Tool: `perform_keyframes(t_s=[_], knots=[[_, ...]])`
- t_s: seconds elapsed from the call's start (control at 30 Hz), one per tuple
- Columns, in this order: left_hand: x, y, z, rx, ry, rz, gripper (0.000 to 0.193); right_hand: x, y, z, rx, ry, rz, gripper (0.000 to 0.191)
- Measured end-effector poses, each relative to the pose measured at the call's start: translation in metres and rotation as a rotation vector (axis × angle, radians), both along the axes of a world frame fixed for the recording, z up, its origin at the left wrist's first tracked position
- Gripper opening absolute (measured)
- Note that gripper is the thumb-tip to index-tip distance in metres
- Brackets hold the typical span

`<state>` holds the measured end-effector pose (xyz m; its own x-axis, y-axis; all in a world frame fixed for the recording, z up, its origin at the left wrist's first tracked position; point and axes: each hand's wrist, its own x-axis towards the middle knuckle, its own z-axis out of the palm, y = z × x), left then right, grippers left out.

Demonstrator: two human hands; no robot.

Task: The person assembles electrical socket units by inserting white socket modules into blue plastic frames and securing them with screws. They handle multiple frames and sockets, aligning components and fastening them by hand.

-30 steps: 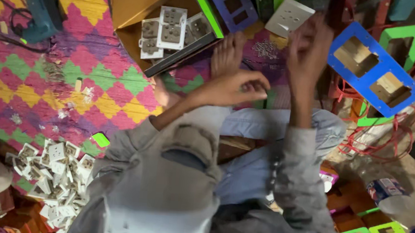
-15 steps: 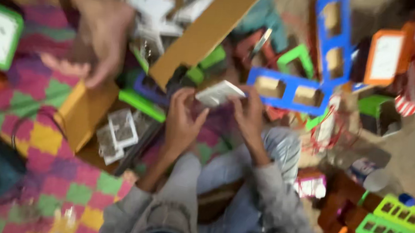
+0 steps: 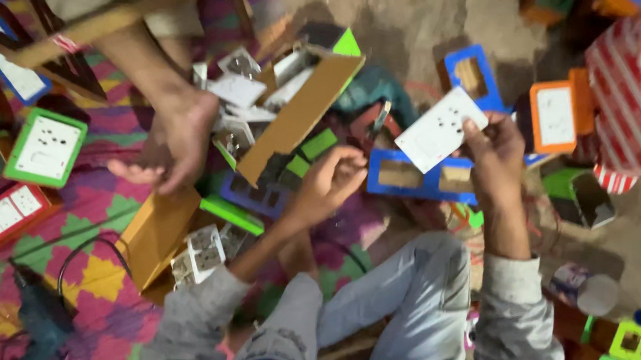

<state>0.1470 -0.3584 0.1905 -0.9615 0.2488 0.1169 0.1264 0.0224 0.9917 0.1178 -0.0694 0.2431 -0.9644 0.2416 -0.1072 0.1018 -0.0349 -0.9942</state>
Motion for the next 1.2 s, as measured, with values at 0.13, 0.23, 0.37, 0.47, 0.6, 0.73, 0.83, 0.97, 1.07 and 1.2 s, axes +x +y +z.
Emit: perform_keyframes(t_s=[0.13, 0.23, 0.37, 0.47, 0.6, 0.73, 0.83, 0.97, 1.07, 1.2], knots=[[-0.018, 0.009, -0.009, 0.159, -0.12, -0.141, 0.033, 0.001, -0.006, -0.009, -0.045, -0.049, 0.052, 0.015], [-0.038, 0.017, -0.023, 0.247, -0.164, -0.226, 0.035, -0.006, -0.012, -0.017, 0.012, -0.017, 0.094, 0.018], [-0.057, 0.022, -0.036, 0.232, -0.166, -0.239, 0.029, -0.023, -0.023, -0.022, 0.068, -0.113, 0.091, 0.02], [-0.061, 0.023, -0.041, 0.178, -0.161, -0.205, 0.027, -0.026, -0.029, -0.025, 0.065, -0.102, 0.083, 0.021], [-0.06, 0.027, -0.046, 0.197, -0.211, -0.201, 0.025, -0.021, -0.031, -0.031, 0.04, -0.103, 0.056, 0.021], [-0.054, 0.022, -0.04, 0.135, -0.188, -0.214, 0.024, -0.015, -0.039, -0.037, 0.017, -0.048, 0.013, 0.021], [-0.05, 0.016, -0.03, 0.089, -0.118, -0.198, 0.022, -0.007, -0.051, -0.036, -0.03, -0.021, -0.003, 0.029], [-0.044, 0.02, -0.017, 0.059, -0.002, -0.119, 0.02, 0.016, -0.074, -0.037, 0.162, 0.106, 0.178, 0.071], [-0.04, 0.022, -0.015, 0.014, 0.106, -0.115, 0.017, 0.028, -0.089, -0.043, 0.358, 0.079, 0.155, 0.096], [-0.037, 0.021, -0.018, -0.079, 0.091, -0.16, 0.018, 0.029, -0.093, -0.049, 0.334, 0.018, 0.106, 0.094]])
